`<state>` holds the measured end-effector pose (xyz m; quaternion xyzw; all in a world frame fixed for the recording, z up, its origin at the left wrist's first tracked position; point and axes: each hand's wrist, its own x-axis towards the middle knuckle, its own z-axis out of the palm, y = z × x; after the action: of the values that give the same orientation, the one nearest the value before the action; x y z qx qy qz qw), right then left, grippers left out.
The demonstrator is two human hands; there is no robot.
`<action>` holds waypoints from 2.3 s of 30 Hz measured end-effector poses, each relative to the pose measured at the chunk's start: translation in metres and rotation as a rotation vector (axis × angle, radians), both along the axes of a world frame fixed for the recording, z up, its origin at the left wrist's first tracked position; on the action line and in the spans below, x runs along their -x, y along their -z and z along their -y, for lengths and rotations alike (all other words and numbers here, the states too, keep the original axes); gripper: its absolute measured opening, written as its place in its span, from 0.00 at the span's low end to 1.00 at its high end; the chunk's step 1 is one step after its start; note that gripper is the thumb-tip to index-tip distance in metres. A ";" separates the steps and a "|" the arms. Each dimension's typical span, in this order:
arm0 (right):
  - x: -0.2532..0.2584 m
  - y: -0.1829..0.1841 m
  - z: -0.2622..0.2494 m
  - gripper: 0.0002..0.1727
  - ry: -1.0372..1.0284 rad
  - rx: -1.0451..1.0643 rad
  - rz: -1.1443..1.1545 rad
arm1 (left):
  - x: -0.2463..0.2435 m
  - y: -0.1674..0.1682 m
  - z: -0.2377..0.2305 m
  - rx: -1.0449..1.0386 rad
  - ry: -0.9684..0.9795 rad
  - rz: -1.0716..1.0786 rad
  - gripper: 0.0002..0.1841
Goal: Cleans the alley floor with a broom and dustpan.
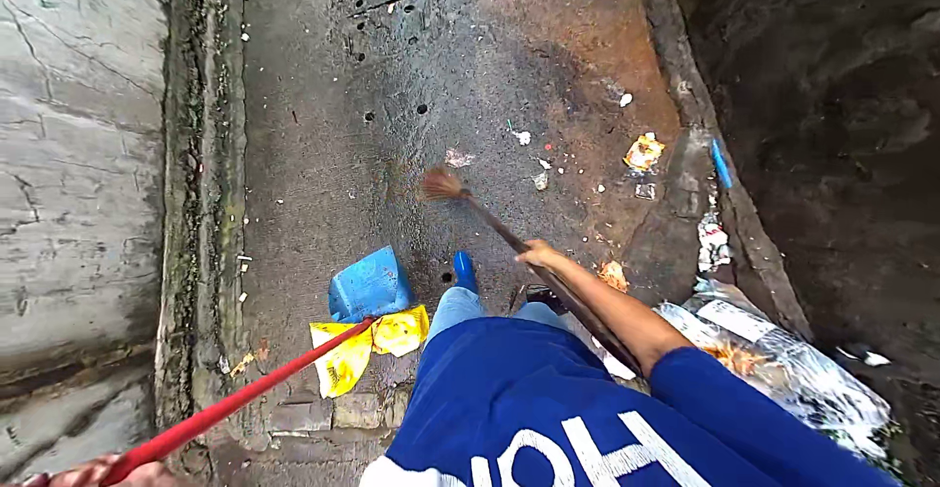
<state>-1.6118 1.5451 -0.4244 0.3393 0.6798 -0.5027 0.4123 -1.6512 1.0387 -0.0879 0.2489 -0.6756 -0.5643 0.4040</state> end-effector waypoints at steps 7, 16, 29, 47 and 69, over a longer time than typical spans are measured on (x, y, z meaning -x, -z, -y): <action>-0.021 -0.067 -0.028 0.31 0.460 -0.129 0.052 | 0.157 0.043 -0.014 0.024 0.121 0.067 0.20; 0.052 -0.040 -0.035 0.38 0.154 0.077 -0.001 | 0.305 0.077 -0.148 0.039 0.399 0.099 0.13; -0.003 -0.147 -0.088 0.37 0.655 -0.026 -0.012 | 0.440 0.066 -0.368 -0.012 0.824 -0.007 0.19; 0.005 -0.206 -0.176 0.35 0.510 -0.724 0.507 | 0.520 0.254 -0.792 0.467 2.321 0.158 0.14; 0.106 -0.087 -0.246 0.34 0.695 -0.391 0.613 | 0.480 0.350 -0.946 0.667 2.404 0.392 0.14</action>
<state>-1.7181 1.7909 -0.3370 0.7487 0.4556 -0.3508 0.3299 -2.1313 1.9852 -0.4383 -0.5557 -0.6324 -0.3307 -0.4265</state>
